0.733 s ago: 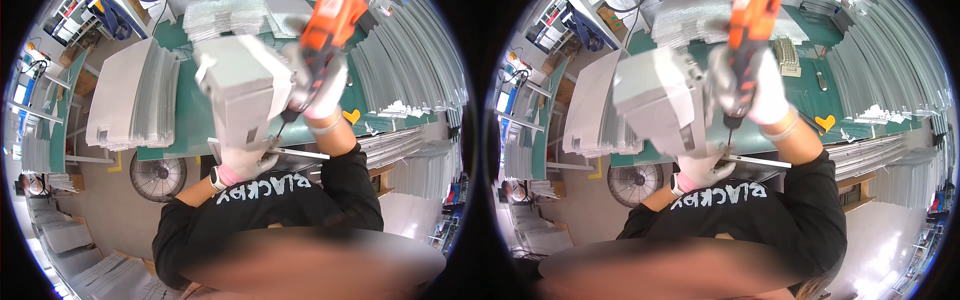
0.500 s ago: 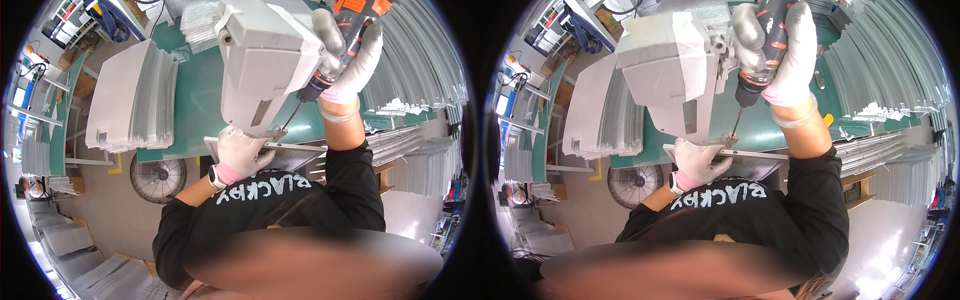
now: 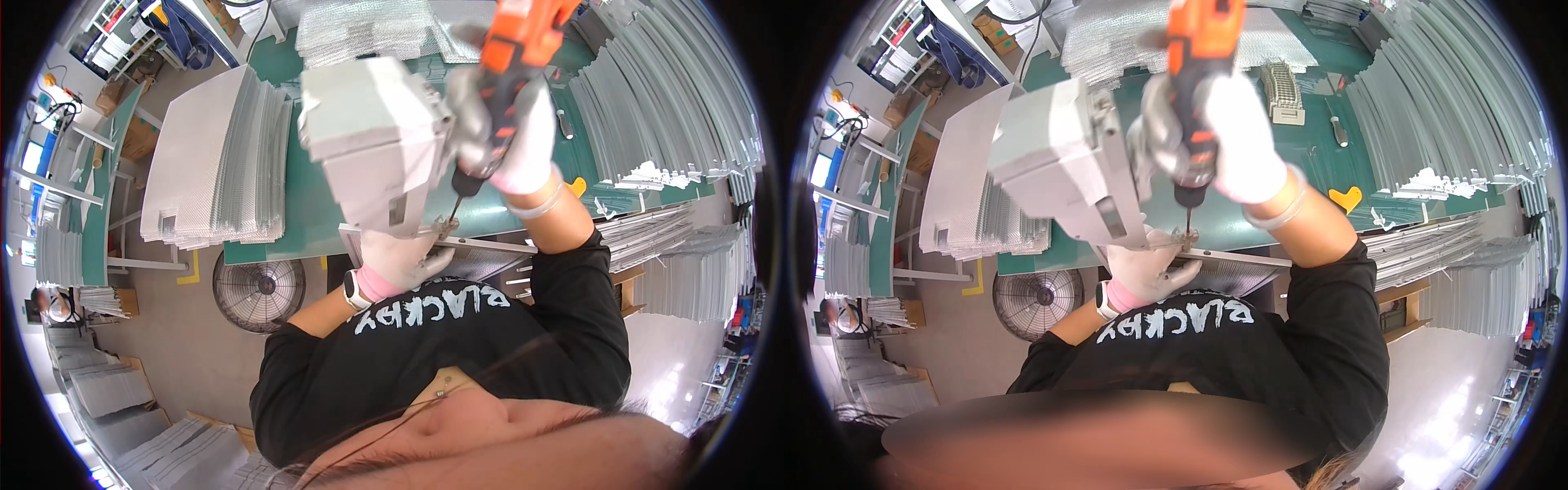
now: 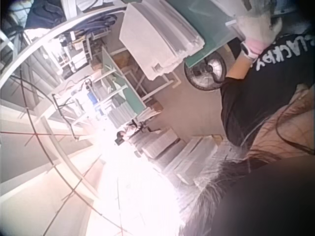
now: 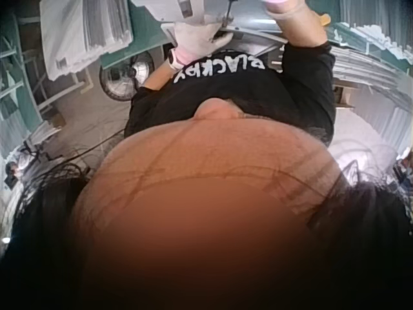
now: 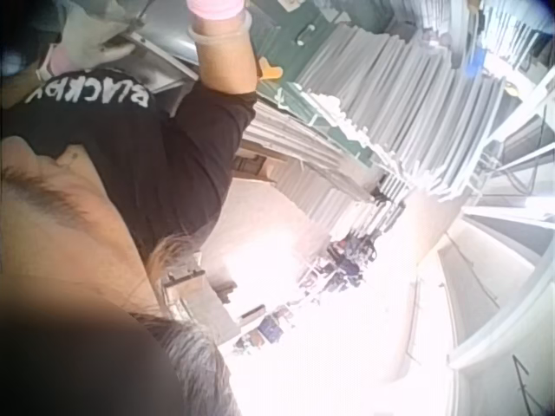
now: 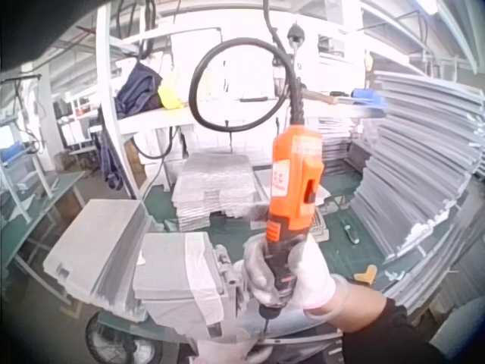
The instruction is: Assemble industrial metal mesh filters by inserting mesh into frames and securing them with tools.
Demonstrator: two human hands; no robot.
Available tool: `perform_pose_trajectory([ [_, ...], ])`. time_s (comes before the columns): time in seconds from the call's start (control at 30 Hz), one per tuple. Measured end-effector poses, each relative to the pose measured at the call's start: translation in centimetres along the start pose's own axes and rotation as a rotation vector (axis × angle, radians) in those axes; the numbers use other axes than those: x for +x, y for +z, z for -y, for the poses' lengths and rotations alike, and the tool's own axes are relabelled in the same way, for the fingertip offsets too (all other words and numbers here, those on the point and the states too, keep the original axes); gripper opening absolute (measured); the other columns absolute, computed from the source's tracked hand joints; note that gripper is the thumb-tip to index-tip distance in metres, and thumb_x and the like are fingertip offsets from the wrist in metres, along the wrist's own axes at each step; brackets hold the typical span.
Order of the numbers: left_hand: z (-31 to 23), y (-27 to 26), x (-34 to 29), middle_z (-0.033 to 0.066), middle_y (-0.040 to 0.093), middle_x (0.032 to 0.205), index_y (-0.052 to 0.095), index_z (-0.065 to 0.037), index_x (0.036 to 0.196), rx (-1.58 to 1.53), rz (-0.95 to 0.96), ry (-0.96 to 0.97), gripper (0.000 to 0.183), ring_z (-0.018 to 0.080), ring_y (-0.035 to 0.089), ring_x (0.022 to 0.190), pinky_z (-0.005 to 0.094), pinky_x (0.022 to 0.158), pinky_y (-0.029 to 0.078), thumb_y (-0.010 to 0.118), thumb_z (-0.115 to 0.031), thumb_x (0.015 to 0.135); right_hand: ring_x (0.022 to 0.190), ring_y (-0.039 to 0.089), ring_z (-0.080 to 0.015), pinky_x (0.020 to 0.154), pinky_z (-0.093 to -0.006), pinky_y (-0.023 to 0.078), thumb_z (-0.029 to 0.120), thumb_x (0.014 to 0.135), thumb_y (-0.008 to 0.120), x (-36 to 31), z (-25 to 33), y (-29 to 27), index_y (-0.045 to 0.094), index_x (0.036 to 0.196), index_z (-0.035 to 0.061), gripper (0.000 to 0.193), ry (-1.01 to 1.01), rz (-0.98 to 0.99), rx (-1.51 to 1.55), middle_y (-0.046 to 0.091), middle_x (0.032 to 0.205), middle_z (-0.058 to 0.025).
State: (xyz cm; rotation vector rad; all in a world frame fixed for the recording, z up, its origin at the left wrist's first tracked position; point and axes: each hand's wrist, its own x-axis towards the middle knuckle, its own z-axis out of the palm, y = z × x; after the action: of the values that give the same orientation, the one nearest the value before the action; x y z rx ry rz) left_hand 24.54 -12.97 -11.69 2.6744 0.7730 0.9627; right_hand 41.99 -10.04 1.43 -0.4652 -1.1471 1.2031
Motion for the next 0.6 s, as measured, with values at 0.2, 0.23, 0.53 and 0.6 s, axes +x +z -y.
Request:
perform_pose_trajectory([
  [0.2,0.2,1.7,-1.1,0.0022,0.054,0.07,0.073,-0.013,0.101,-0.076,-0.065,0.059,0.034,0.0204,0.055,0.062,0.0352,0.055,0.042,0.077,-0.032,0.074,0.043,0.044,-0.0085,0.036,-0.0214,0.033,0.057,0.084,0.069,-1.2,-2.3,-1.3,0.034,0.135,-0.0017,0.086,0.054,0.165,0.209,0.054,0.063,-0.0047],
  [0.23,0.2,1.7,-1.1,0.0032,0.054,0.071,0.072,-0.012,0.104,-0.127,-0.05,0.068,0.035,0.0203,0.055,0.062,0.0352,0.055,0.043,0.077,-0.03,0.075,0.043,0.045,-0.0079,0.037,-0.0209,0.034,0.057,0.084,0.069,-1.3,-2.4,-1.4,0.036,0.133,-0.0023,0.084,0.056,0.179,0.24,0.054,0.063,-0.0038],
  [0.53,1.0,3.2,-2.6,0.0043,0.055,0.076,0.064,-0.01,0.116,-0.246,0.058,0.054,0.041,0.021,0.054,0.064,0.0353,0.058,0.042,0.076,-0.026,0.08,0.04,0.043,-0.0092,0.035,-0.0212,0.035,0.056,0.084,0.07,-1.5,-4.4,-2.3,0.04,0.127,0.0004,0.076,0.003,0.322,0.34,0.053,0.062,-0.0068],
  [0.6,1.0,3.1,-2.5,0.0043,0.055,0.078,0.065,-0.009,0.116,-0.151,0.068,0.085,0.04,0.0214,0.055,0.065,0.0357,0.058,0.042,0.076,-0.026,0.081,0.041,0.043,-0.0094,0.036,-0.0209,0.035,0.055,0.084,0.07,-1.4,-4.6,-2.6,0.04,0.126,0.0005,0.076,0.067,0.35,0.402,0.052,0.062,-0.0067],
])
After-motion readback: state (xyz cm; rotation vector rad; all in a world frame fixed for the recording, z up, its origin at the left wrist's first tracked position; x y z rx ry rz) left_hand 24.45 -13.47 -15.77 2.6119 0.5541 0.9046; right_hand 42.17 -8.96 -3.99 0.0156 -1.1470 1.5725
